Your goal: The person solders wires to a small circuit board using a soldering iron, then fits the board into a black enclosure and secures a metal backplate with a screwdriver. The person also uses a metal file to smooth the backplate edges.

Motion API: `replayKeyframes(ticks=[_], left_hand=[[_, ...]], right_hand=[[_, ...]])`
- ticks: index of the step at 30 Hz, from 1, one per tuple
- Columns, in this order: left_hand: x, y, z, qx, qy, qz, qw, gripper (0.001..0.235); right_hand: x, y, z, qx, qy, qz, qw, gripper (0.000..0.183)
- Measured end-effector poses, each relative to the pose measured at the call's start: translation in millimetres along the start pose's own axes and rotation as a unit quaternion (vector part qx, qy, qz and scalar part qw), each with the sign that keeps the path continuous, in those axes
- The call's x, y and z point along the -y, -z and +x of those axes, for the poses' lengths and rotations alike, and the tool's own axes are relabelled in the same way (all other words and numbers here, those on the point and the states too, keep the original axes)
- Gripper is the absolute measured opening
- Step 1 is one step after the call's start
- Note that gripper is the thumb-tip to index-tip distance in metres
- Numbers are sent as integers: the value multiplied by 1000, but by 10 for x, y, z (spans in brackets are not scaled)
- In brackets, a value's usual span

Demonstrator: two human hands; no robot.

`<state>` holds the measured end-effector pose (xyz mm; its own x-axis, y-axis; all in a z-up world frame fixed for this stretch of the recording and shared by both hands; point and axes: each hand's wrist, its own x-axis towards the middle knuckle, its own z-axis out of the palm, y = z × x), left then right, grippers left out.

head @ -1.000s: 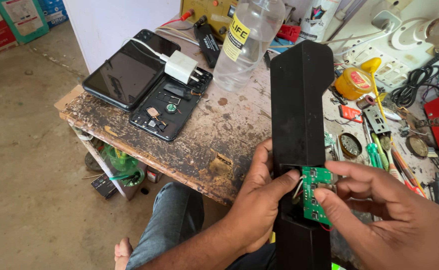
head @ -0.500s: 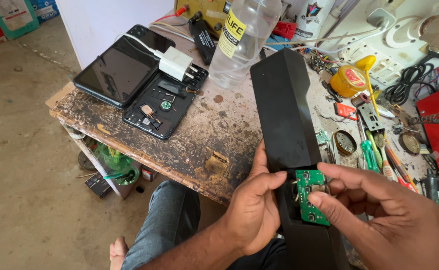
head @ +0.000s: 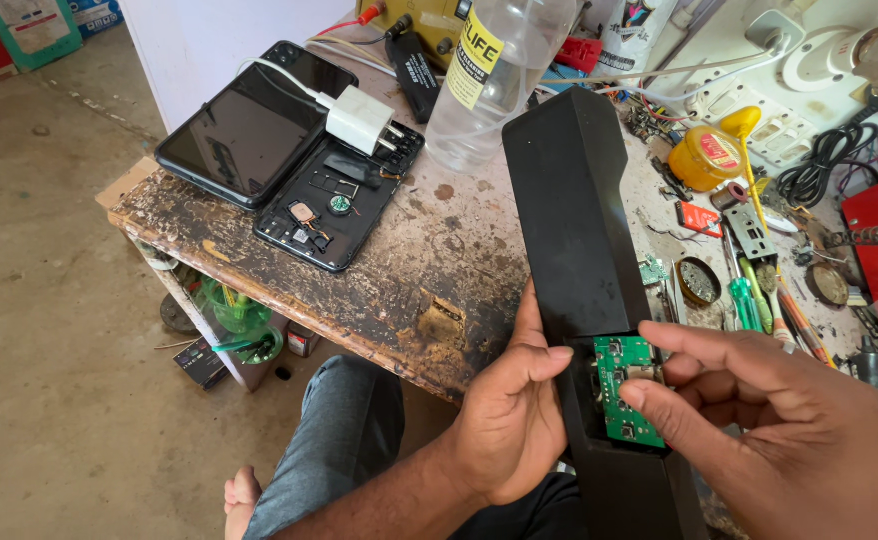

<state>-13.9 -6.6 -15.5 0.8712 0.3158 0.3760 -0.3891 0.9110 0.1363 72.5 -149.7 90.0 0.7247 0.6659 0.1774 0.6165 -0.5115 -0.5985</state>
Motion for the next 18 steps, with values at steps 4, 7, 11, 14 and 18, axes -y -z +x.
replayKeyframes(ticks=[4, 7, 11, 14, 18], left_hand=[[16, 6, 5, -11, 5, -3, 1000, 82], [15, 18, 4, 7, 4, -16, 1000, 82], [11, 32, 11, 10, 10, -23, 1000, 80], [6, 31, 27, 10, 18, -30, 999, 78], [-2, -6, 66, 14, 18, -30, 999, 70]], right_hand=[[-6, 12, 3, 7, -10, 10, 1000, 48], [-12, 14, -8, 7, -1, 14, 1000, 48], [-17, 35, -13, 21, -3, 34, 999, 47], [-26, 54, 0, 20, -80, 24, 996, 47], [-33, 60, -9, 20, -37, 17, 999, 47]])
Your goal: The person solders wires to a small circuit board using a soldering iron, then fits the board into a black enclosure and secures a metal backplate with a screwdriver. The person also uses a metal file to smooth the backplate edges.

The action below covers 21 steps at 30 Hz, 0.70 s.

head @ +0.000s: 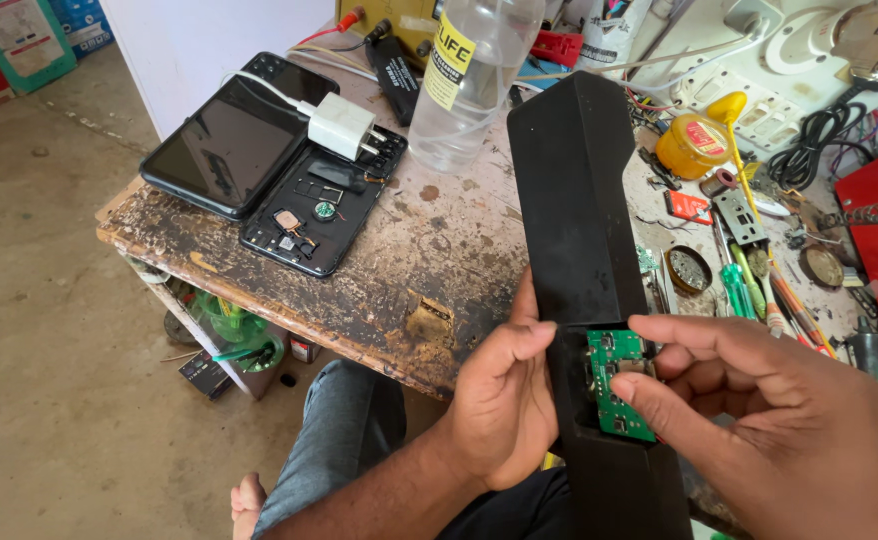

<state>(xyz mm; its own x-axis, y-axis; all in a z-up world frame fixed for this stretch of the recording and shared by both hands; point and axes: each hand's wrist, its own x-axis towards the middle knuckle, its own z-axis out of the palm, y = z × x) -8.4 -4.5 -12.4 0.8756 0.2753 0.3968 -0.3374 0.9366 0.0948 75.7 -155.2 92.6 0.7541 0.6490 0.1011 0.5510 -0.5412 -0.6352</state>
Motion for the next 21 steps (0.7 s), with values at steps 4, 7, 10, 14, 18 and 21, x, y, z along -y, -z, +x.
replayKeyframes(ticks=[4, 7, 10, 14, 18, 21], left_hand=[[11, -86, 163, -48, -4, 52, 998, 60], [1, -150, 311, -58, 5, 90, 994, 60], [-20, -176, 426, -37, 18, 88, 995, 60], [-29, -167, 546, -26, 30, 92, 995, 57], [-25, -148, 601, -35, 42, 102, 993, 57], [-25, -136, 619, -38, 47, 104, 993, 58]], right_hand=[[48, -3, -20, -39, 50, -12, 998, 47], [131, -5, -22, -87, 66, -23, 994, 46], [229, 13, -25, -120, 73, -22, 990, 43], [338, 39, -11, -141, 61, -22, 988, 41], [401, 36, 15, -149, 67, -25, 986, 38], [421, 39, 30, -150, 56, -23, 987, 38]])
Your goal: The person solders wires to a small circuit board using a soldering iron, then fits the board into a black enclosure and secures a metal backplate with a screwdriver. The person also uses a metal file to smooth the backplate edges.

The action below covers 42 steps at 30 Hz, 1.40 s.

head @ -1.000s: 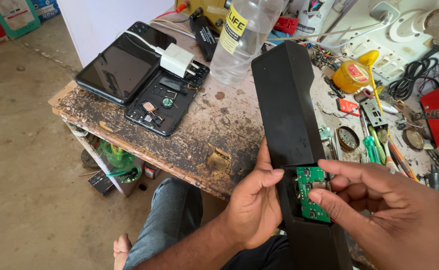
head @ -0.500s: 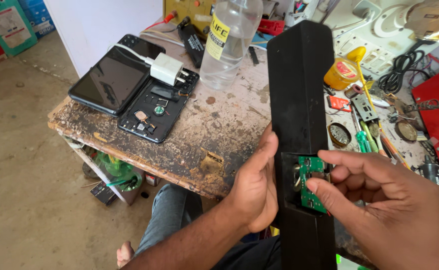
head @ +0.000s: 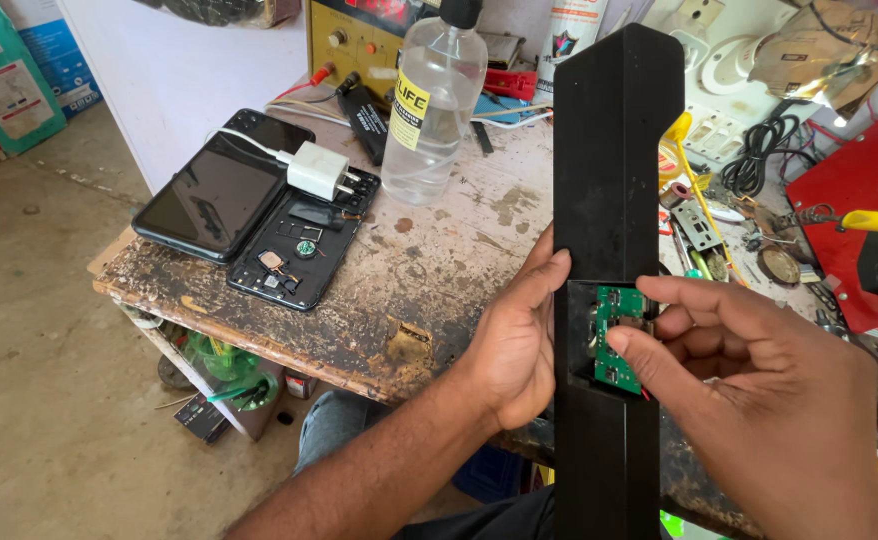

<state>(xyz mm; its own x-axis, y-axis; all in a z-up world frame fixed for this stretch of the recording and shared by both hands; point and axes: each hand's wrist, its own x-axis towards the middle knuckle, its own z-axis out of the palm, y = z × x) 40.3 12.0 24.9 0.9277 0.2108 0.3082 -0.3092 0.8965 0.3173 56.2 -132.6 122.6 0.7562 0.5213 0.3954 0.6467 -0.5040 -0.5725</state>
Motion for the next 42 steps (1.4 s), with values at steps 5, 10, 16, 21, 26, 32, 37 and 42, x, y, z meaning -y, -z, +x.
replayKeyframes(ticks=[5, 10, 16, 21, 26, 32, 37, 42], left_hand=[[-18, -18, 37, -5, 13, 11, 1000, 59], [-37, -60, 73, 2, 20, 11, 1000, 59], [-39, -111, 58, 8, 18, 28, 999, 59], [-33, -165, 53, 10, 15, 46, 999, 61], [-48, -217, 74, 35, 13, 57, 998, 61], [-53, -248, 135, 82, 18, 92, 992, 62], [-44, -254, 158, 111, 14, 218, 970, 76], [-34, -244, 138, 128, 23, 233, 964, 81]], right_hand=[[8, 44, 13, -8, -16, -26, 999, 37], [-5, 58, 5, -21, 9, 6, 1000, 39], [44, 38, -12, -40, -16, 34, 998, 35], [72, 36, -39, -65, -27, -31, 997, 33], [-68, 60, -133, -84, 3, -28, 996, 44], [-320, 86, -17, -77, 25, 90, 993, 100], [-436, 64, 23, -46, 0, 195, 980, 108], [-554, 12, 37, -35, -6, 190, 981, 109]])
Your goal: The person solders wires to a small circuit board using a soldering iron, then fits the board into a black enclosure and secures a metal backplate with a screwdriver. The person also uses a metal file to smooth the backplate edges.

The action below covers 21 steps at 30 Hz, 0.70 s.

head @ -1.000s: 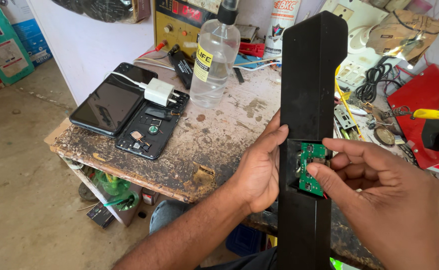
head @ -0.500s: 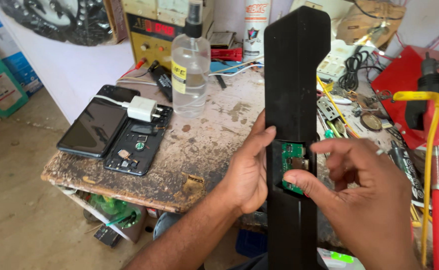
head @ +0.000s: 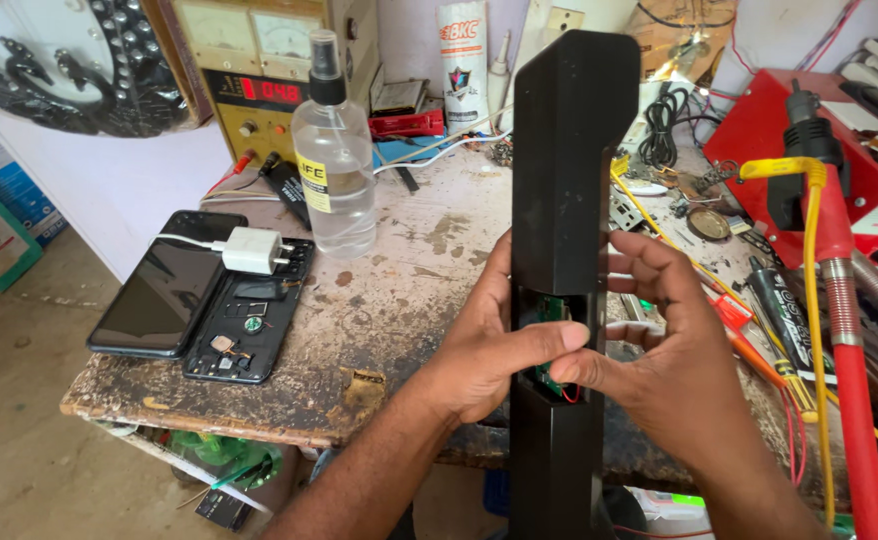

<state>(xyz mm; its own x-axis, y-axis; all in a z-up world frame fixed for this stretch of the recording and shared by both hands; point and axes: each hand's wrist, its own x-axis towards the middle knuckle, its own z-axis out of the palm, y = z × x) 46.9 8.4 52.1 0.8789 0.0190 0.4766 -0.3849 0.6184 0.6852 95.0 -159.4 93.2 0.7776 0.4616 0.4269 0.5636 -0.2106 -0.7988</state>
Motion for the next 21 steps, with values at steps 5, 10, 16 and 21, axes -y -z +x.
replayKeyframes(ticks=[5, 10, 16, 21], left_hand=[[79, 32, 45, -55, 21, -41, 997, 71], [110, 93, 18, -101, 13, -42, 994, 67], [116, 107, -32, -108, -4, -17, 994, 67], [109, 113, -57, -98, 5, 0, 995, 68]], right_hand=[[-114, -13, -44, 49, 0, 128, 991, 96], [-115, -103, -207, 80, -79, 247, 963, 82], [-83, -264, -250, 67, -58, 285, 954, 88], [-71, -319, -255, 40, -64, 270, 960, 85]])
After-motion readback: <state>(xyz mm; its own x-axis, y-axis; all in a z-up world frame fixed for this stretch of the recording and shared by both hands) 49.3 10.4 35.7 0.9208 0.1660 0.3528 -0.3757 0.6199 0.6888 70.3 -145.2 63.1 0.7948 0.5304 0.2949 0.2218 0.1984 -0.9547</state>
